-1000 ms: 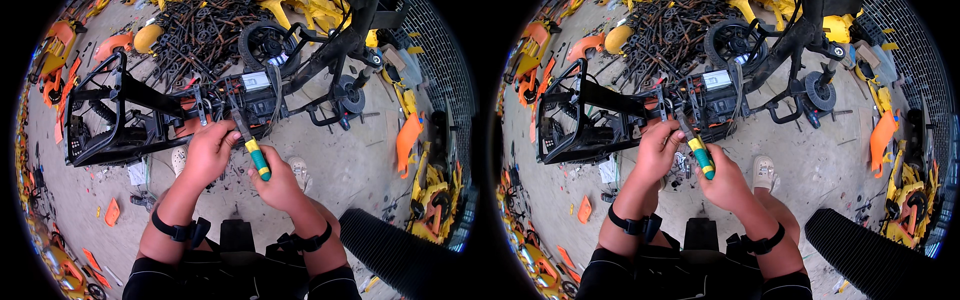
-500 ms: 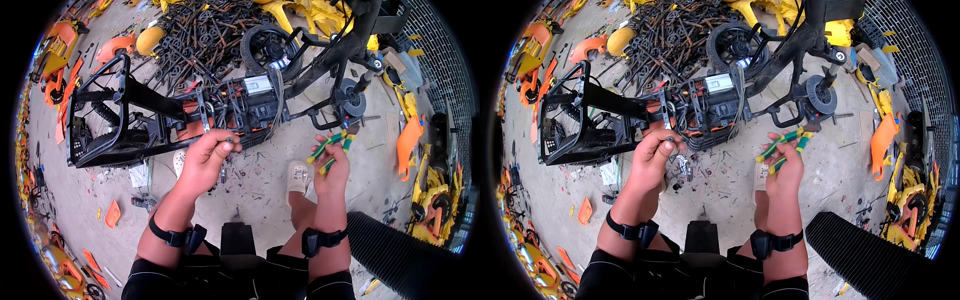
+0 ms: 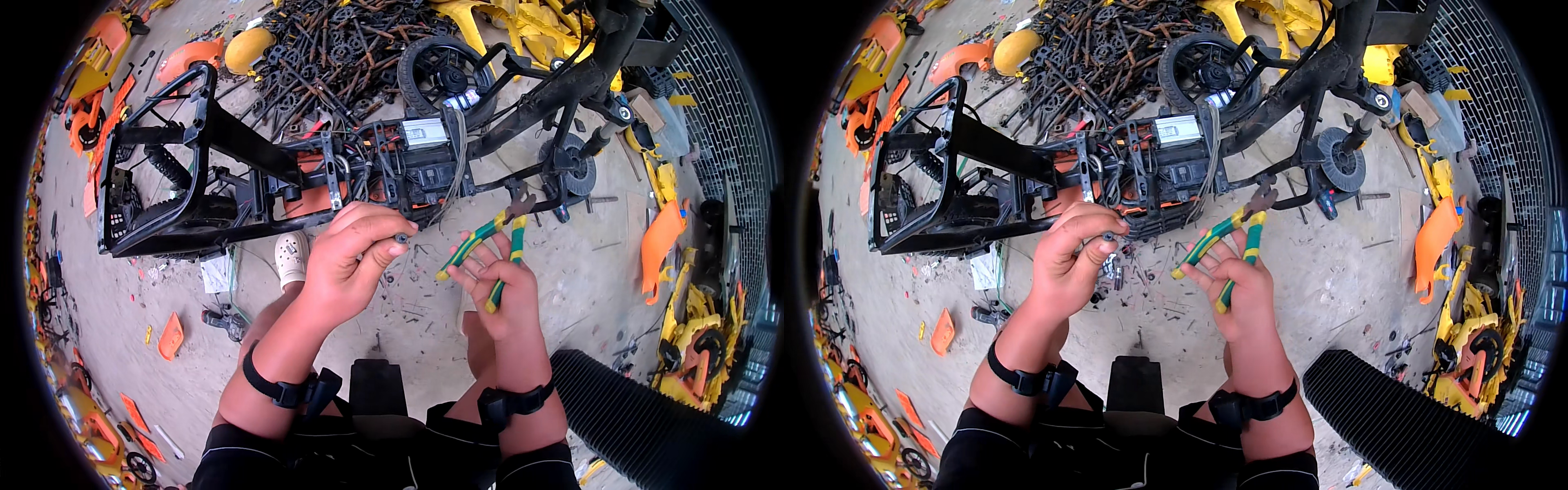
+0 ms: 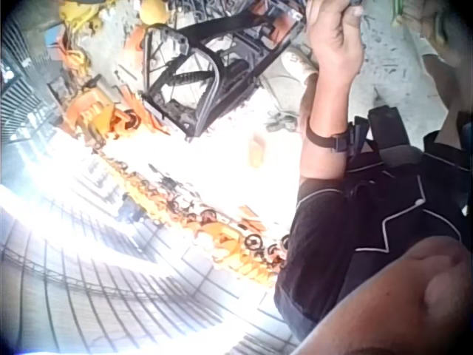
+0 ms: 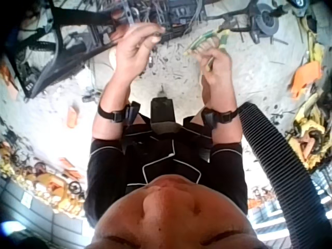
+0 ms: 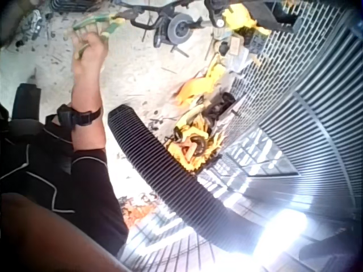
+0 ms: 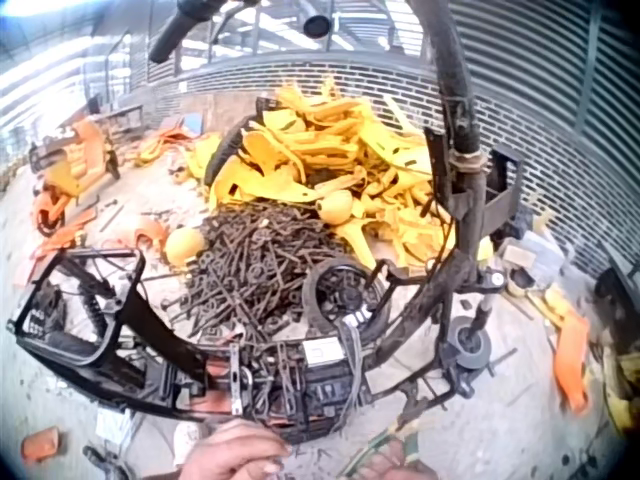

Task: The person uses pliers to strip insulation from a wire and then twists a wire connector onto the exposed ends while working on the electrical components of a motorcycle frame.

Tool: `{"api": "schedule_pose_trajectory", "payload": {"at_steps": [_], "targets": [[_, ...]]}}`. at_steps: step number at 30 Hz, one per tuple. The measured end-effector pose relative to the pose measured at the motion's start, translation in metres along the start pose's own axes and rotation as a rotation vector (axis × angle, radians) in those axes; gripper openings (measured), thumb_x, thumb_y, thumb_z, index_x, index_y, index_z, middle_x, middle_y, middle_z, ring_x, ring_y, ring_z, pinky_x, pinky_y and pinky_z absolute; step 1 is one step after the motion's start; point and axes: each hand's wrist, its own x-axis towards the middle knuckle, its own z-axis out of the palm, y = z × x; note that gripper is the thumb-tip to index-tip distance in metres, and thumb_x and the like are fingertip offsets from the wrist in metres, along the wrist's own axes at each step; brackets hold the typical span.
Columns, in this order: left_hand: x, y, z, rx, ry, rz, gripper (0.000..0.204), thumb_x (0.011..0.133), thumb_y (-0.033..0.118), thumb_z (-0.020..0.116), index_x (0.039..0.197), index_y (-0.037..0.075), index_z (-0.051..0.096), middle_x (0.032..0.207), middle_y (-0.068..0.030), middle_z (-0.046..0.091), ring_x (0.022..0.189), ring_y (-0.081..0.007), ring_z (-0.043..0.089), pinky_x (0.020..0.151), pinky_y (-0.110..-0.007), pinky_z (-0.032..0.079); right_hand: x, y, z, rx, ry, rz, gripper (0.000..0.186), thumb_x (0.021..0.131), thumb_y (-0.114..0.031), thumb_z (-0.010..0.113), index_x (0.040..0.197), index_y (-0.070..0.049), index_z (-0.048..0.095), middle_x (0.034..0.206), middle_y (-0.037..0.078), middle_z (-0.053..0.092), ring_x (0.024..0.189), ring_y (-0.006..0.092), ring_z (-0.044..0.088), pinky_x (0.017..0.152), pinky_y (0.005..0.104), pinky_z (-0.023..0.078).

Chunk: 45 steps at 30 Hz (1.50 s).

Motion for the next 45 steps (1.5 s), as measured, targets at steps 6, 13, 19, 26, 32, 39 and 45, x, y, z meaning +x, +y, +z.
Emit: {"api": "schedule_pose_trajectory", "payload": {"at_steps": [6, 13, 19, 26, 32, 39, 45], "targets": [[-0.001, -0.001, 0.003, -0.013, 0.004, 0.003, 0.018, 0.091, 0.009, 0.076, 0.108, 0.005, 0.073, 0.103, -0.009, 0.074, 0.097, -0.0282, 0.068, 0.088, -0.038, 0.052, -0.014, 0.015, 0.003, -0.114, -0.124, -0.002, 0.084, 0.081, 0.008, 0.046, 0.161, -0.004, 0.026, 0.153, 0.026, 0.047, 0.135, 0.042, 0.054, 0.103, 0.0526, 0.051], [-0.005, 0.0, 0.005, 0.0, 0.0, -0.041, 0.021, 0.09, 0.012, 0.078, 0.109, 0.005, 0.074, 0.101, -0.0076, 0.075, 0.09, -0.0266, 0.068, 0.083, -0.037, 0.053, -0.034, 0.028, 0.013, -0.883, -0.217, -0.312, 0.086, 0.081, 0.013, 0.05, 0.162, -0.003, 0.026, 0.15, 0.02, 0.05, 0.132, 0.0285, 0.057, 0.095, 0.0353, 0.053], [-0.003, 0.007, 0.001, 0.088, 0.02, 0.001, 0.022, 0.087, 0.011, 0.081, 0.107, 0.005, 0.075, 0.099, -0.008, 0.075, 0.088, -0.0268, 0.067, 0.082, -0.037, 0.052, -0.04, 0.017, 0.027, -1.38, -0.288, -0.688, 0.093, 0.073, 0.01, 0.062, 0.16, -0.003, 0.03, 0.144, 0.025, 0.046, 0.132, 0.0443, 0.05, 0.109, 0.0466, 0.045], [-0.006, 0.001, -0.002, 0.048, 0.054, 0.039, 0.022, 0.085, 0.007, 0.082, 0.105, 0.004, 0.075, 0.099, -0.0111, 0.075, 0.094, -0.0295, 0.068, 0.088, -0.04, 0.053, -0.041, 0.016, 0.026, -1.611, -0.187, -0.977, 0.097, 0.067, 0.01, 0.07, 0.158, -0.001, 0.036, 0.14, 0.024, 0.048, 0.122, 0.0434, 0.053, 0.1, 0.0507, 0.045], [-0.006, -0.002, -0.004, -0.07, 0.03, 0.06, 0.022, 0.085, 0.007, 0.082, 0.106, 0.002, 0.074, 0.104, -0.0112, 0.076, 0.098, -0.0293, 0.07, 0.094, -0.043, 0.054, -0.044, 0.009, 0.028, -1.716, -0.147, -1.116, 0.095, 0.067, 0.018, 0.059, 0.158, 0.0, 0.035, 0.136, 0.026, 0.047, 0.119, 0.043, 0.052, 0.094, 0.0473, 0.048], [-0.004, 0.001, -0.003, -0.097, 0.044, 0.066, 0.018, 0.086, 0.006, 0.081, 0.102, 0.002, 0.074, 0.103, -0.0119, 0.077, 0.097, -0.0286, 0.071, 0.093, -0.042, 0.054, -0.044, 0.009, 0.03, -1.751, -0.058, -1.178, 0.095, 0.066, 0.019, 0.061, 0.156, 0.0, 0.039, 0.133, 0.025, 0.049, 0.116, 0.0417, 0.053, 0.094, 0.0486, 0.047], [-0.002, 0.0, -0.007, -0.013, 0.094, 0.132, 0.015, 0.082, 0.002, 0.08, 0.096, 0.003, 0.073, 0.099, -0.0112, 0.078, 0.095, -0.0282, 0.07, 0.089, -0.04, 0.054, -0.046, 0.013, 0.031, -1.784, 0.006, -1.175, 0.077, 0.078, 0.009, 0.063, 0.153, -0.005, 0.047, 0.131, 0.023, 0.054, 0.115, 0.0409, 0.057, 0.094, 0.0493, 0.046]]}}
